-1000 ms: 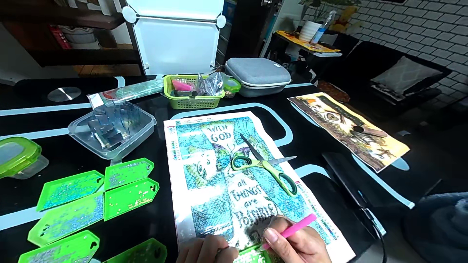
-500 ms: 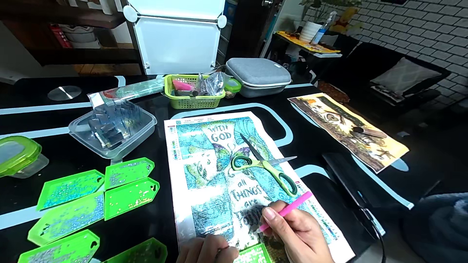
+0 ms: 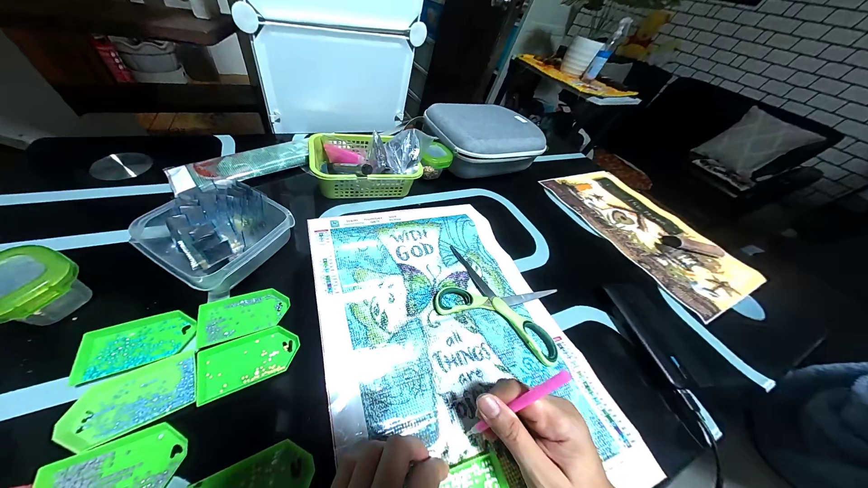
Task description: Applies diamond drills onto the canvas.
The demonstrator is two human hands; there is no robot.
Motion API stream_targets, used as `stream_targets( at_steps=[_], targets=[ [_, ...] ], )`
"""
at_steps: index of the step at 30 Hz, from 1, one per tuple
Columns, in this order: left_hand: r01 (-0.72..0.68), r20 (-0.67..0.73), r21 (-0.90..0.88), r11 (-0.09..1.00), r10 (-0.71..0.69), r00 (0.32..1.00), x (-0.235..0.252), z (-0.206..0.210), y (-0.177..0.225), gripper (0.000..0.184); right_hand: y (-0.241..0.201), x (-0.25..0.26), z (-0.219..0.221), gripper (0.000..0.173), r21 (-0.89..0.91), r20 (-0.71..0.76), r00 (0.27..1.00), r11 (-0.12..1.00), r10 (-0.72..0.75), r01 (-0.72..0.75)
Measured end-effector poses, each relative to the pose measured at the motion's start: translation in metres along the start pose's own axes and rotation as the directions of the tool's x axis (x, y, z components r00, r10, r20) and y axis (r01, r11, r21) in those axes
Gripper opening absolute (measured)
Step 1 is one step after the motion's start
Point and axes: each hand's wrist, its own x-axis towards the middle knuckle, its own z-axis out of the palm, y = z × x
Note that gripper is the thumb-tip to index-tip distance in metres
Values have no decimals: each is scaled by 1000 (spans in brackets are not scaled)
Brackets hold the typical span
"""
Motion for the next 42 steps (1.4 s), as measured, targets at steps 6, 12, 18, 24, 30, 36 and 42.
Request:
stream_targets(
  at_steps=[6, 12, 18, 24, 30, 36, 42],
  targets=[
    [-1, -7, -3, 1000, 1, 1000, 0, 0, 0, 45, -4, 0, 1, 31, -178, 26, 996, 980, -84, 87],
    [-2, -5, 2, 1000, 2, 1000, 0, 0, 0, 46, -2, 0, 2, 33, -174, 9, 998, 982, -69, 70],
    [-12, -7, 7, 1000, 13, 1000, 0, 0, 0, 46, -2, -3, 0, 29, 20, -53, 998, 999, -39, 40],
    [-8, -6, -20, 1000, 7, 1000, 0, 0, 0, 45, -6, -10, -6, 32, 20, 4, 999, 999, -50, 50],
    [-10, -4, -4, 1000, 10, 1000, 0, -1, 0, 45, -6, -10, -5, 33, -22, -3, 999, 998, -51, 51],
    [-10, -8, -6, 1000, 10, 1000, 0, 0, 0, 45, -6, -11, -5, 33, -7, -7, 998, 998, -64, 64],
    [-7, 1, -14, 1000, 7, 1000, 0, -1, -1, 46, -7, -10, -4, 33, 5, 40, 994, 995, -102, 102]
  ],
)
